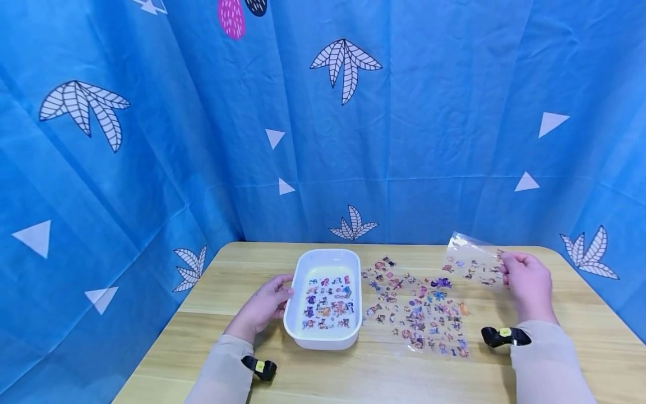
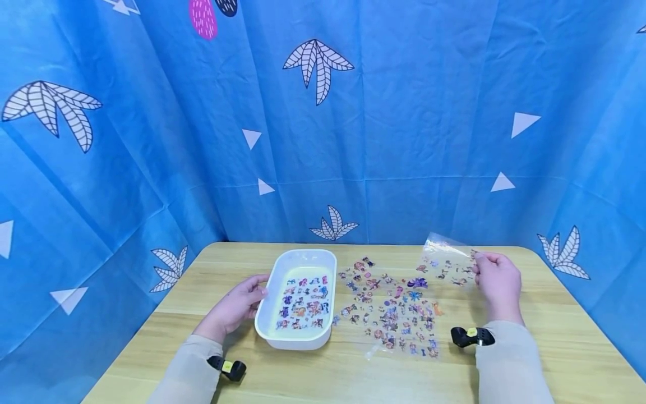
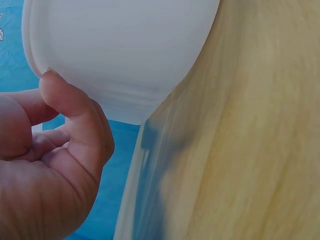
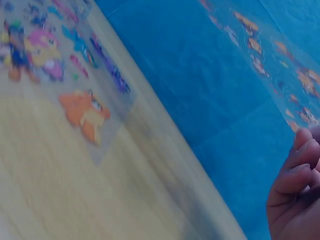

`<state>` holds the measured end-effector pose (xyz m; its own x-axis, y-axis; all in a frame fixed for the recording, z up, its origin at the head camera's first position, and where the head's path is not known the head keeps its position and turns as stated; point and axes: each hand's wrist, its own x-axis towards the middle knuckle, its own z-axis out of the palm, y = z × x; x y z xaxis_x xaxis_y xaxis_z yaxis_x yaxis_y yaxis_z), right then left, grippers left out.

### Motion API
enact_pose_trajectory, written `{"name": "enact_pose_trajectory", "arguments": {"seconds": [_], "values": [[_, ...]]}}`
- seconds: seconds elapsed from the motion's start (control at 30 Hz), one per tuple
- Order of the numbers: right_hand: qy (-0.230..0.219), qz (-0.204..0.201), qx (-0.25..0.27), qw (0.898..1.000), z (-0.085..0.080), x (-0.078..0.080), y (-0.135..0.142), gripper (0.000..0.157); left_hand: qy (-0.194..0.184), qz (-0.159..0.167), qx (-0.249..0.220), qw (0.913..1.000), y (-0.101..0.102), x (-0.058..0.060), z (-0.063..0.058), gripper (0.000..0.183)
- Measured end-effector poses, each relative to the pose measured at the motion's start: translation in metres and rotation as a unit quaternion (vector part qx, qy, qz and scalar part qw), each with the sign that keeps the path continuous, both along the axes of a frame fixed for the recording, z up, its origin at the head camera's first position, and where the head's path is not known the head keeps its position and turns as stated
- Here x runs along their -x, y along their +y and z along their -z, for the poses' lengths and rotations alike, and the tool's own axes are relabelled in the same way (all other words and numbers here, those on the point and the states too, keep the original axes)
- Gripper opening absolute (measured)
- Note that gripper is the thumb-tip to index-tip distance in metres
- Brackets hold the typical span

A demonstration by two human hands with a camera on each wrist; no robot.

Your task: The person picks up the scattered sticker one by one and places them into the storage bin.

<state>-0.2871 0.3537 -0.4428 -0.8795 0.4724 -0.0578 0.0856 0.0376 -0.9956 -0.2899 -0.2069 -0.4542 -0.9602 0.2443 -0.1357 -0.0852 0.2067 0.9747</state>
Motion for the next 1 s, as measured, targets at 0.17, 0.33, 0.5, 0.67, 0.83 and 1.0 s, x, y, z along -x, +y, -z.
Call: {"name": "enact_pose_trajectory", "arguments": {"seconds": [0.17, 0.33, 0.5, 0.67, 0.83, 1.0], "values": [[0.008, -0.039, -0.041, 0.998, -0.007, 0.001, -0.011, 0.021, 0.0, 0.001, 0.002, 1.0, 0.0, 0.001, 0.0, 0.049], [0.034, -0.075, -0.041, 0.996, -0.008, 0.004, -0.02, 0.022, 0.0, 0.0, 0.005, 1.0, 0.0, 0.001, 0.0, 0.049], [0.05, -0.107, -0.039, 0.992, -0.009, 0.006, -0.027, 0.023, -0.003, -0.005, 0.005, 1.0, -0.001, 0.002, 0.001, 0.05], [0.058, -0.127, -0.049, 0.989, -0.011, 0.008, -0.037, 0.024, -0.002, -0.005, 0.006, 1.0, -0.001, 0.001, 0.001, 0.05], [0.059, -0.161, -0.059, 0.983, -0.011, 0.013, -0.058, 0.026, -0.002, -0.004, 0.003, 1.0, -0.002, 0.001, 0.0, 0.048], [0.053, -0.203, -0.045, 0.977, -0.013, 0.018, -0.095, 0.029, -0.004, 0.0, 0.0, 1.0, -0.002, 0.001, 0.0, 0.049]]}}
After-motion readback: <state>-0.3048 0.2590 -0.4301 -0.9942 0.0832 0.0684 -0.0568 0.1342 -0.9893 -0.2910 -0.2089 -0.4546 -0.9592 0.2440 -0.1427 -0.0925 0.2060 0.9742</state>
